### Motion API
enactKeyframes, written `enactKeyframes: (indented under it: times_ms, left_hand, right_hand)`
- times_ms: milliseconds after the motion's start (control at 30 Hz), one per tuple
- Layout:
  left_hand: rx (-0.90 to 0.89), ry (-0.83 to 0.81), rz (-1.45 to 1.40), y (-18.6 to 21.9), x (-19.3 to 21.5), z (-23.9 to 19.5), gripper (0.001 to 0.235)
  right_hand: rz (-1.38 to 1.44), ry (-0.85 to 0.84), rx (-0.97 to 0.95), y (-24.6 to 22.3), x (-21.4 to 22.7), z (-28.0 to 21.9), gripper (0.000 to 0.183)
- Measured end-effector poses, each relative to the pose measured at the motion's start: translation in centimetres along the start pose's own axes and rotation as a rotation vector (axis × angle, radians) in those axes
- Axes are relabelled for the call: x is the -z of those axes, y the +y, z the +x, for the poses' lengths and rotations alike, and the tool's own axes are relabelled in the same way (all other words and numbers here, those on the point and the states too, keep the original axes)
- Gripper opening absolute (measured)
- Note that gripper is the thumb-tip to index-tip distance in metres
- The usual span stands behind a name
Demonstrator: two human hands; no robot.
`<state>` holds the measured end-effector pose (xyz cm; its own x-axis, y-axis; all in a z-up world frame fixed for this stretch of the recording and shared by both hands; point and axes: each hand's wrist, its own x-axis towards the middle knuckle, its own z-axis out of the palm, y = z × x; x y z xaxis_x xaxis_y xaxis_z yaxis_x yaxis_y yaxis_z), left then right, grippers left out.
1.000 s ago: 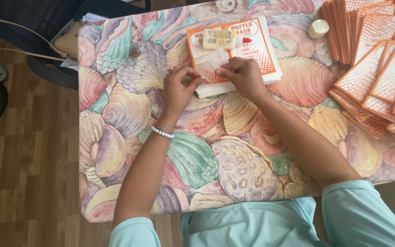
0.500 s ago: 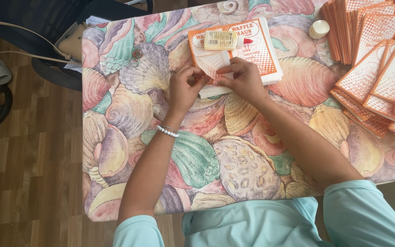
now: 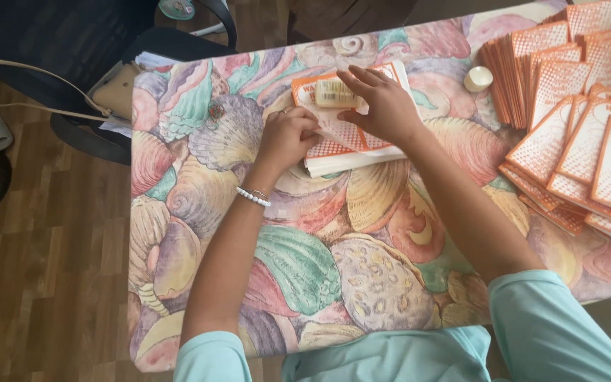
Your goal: Folding flat paper bags along pre-scored lines and stacking them on a table.
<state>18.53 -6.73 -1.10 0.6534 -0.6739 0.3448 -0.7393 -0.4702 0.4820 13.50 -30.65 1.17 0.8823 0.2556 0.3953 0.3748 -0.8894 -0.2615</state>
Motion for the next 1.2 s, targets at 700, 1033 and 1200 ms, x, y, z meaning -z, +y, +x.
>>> enactKeyframes:
  times_ms: [700,1033,1200]
  left_hand:
    - [-0.014,0.510,-0.469,3.1,5.6,7.3,0.033]
    - [0.024,0.510,-0.476,5.3,7.4,2.1,0.025]
    - [0.090,0.492,-0.718,5.6,5.9,-1.7,0.021]
  right_hand:
    - [0.021,0.207,0.280,2.0,-2.9,-0.5,0.033]
    - [0.287,0.793,-0.052,-1.1,6.0,-4.1,0.084]
    - [1.184,0.284,-0.415,-1.6,6.0,-5.7,0.066]
